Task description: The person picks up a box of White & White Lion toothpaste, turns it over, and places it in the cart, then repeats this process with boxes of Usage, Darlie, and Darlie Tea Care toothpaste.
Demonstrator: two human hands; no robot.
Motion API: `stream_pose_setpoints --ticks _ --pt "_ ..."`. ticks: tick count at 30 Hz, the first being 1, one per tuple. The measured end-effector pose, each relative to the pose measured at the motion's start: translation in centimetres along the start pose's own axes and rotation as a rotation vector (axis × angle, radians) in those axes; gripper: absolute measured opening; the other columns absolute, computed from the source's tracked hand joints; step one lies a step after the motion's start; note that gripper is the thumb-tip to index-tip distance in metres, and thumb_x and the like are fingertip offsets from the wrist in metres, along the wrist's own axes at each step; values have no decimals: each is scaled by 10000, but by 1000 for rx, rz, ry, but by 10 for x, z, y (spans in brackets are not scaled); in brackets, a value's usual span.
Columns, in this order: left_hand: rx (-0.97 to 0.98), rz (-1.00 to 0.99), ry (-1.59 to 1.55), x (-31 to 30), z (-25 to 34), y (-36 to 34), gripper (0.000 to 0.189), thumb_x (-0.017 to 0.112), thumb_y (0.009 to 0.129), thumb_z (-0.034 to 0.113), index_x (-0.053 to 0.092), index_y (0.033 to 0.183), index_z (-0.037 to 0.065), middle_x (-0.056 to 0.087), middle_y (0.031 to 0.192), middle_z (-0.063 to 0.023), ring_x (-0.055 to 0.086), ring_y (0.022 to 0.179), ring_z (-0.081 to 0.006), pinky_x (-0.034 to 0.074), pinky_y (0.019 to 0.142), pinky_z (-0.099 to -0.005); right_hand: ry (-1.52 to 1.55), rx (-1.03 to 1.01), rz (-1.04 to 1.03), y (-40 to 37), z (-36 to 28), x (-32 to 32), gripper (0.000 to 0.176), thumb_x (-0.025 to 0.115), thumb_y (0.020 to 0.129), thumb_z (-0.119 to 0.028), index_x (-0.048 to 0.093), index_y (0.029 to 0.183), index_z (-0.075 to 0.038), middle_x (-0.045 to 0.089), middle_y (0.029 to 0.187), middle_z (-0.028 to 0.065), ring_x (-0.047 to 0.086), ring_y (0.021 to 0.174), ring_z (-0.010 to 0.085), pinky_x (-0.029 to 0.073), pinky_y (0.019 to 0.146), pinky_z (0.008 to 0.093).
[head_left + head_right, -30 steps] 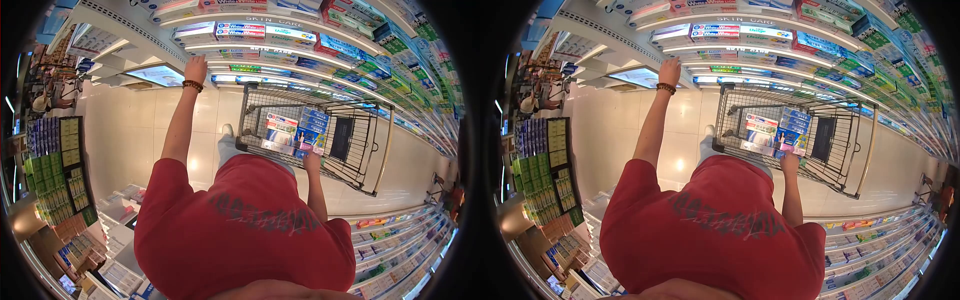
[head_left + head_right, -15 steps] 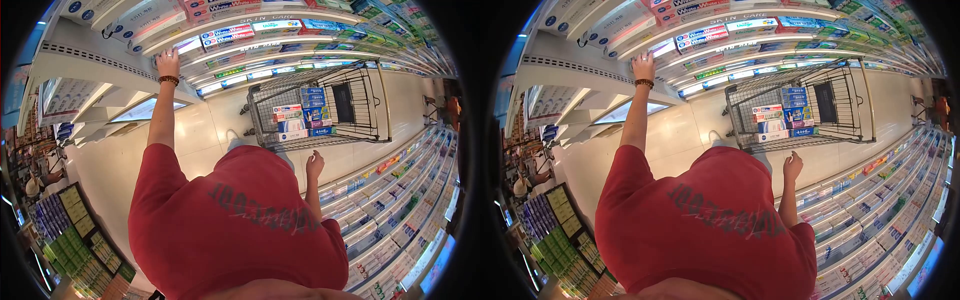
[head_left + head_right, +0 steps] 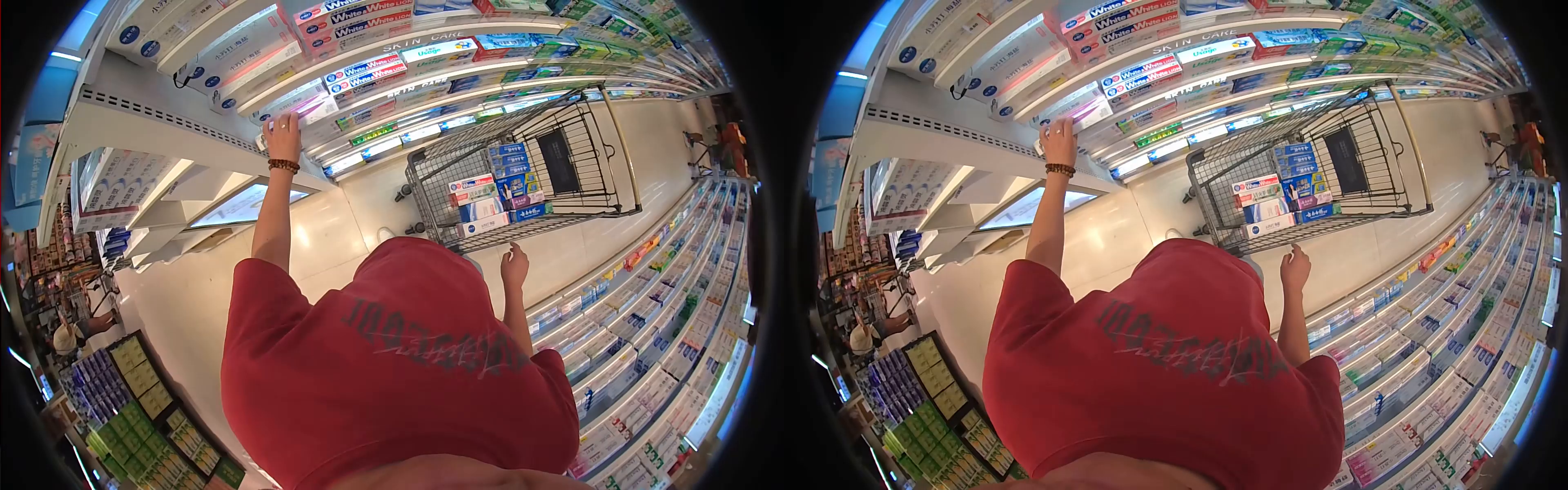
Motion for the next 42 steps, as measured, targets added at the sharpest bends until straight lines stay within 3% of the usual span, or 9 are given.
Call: stream_pose_setpoints --ticks 6,9,14,21,23,25,30,38,42 --pt "6 140 -452 -125 92 -27 490 775 661 32 626 1125 83 625 1086 -90 591 997 -308 486 839 -431 255 -88 154 29 -72 -47 332 596 868 -73 635 1196 -47 699 1025 152 657 915 301 510 822 390" --pt "-139 -24 -808 -165 144 -21 523 848 646 66 622 1117 40 640 1089 -117 605 990 -338 507 847 -415 780 -103 -84 61 -152 -75 410 587 927 -123 548 1331 -67 697 1080 112 648 998 187 513 832 335" --pt "-355 -530 -1384 -167 225 -35 497 840 727 93 662 1184 9 693 1042 -82 654 888 -147 538 804 -302 1224 -353 -537 90 -252 -131 591 595 943 -178 368 1481 -85 483 1389 168 595 1111 241 529 903 351" --pt "-547 -867 -1341 -214 297 -19 415 783 806 216 684 1168 37 702 1059 -132 678 846 -164 553 751 -292 1374 -201 -636 118 -194 -163 427 646 917 -90 547 1331 -56 622 1063 86 645 889 154 590 680 286" --pt "-506 -696 -1349 -231 306 -15 387 727 860 151 651 1227 56 675 1152 -46 652 975 -152 556 821 -293 1468 -115 -601 123 -163 -180 413 644 920 -94 539 1317 -53 617 1051 87 650 915 167 609 722 316" --pt "-647 -373 -1356 -238 311 -21 372 696 887 150 636 1241 52 642 1218 -79 655 998 -162 577 801 -305 1510 -81 -547 131 -133 -202 424 643 922 -102 523 1325 -55 616 1046 87 651 924 175 614 735 331" --pt "-771 -257 -1683 -250 369 -24 490 584 966 109 445 1425 12 588 1292 -147 636 1058 -193 576 823 -307 1528 -106 -465 148 -83 -235 421 610 939 -125 493 1336 -49 638 1115 96 653 1001 183 606 765 337" --pt "-841 -142 -1769 -270 443 -30 488 454 1006 146 377 1456 -27 535 1373 -177 603 1159 -265 591 822 -410 1502 -142 -586 154 -42 -263 441 612 926 -165 484 1329 -44 611 1186 110 654 1029 209 616 795 368" --pt "-848 -31 -1834 -282 462 -28 465 484 997 234 456 1378 -31 506 1402 -185 609 1115 -230 544 796 -360 1593 -238 -676 165 -24 -275 437 620 903 -125 486 1306 -18 595 1209 129 639 1056 226 621 798 396"
Point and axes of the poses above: each hand's wrist, its own y-axis towards the middle knuckle, its own x-axis out of the palm, z = x × y, the point moved 4 cm from there along y, towards the middle knuckle
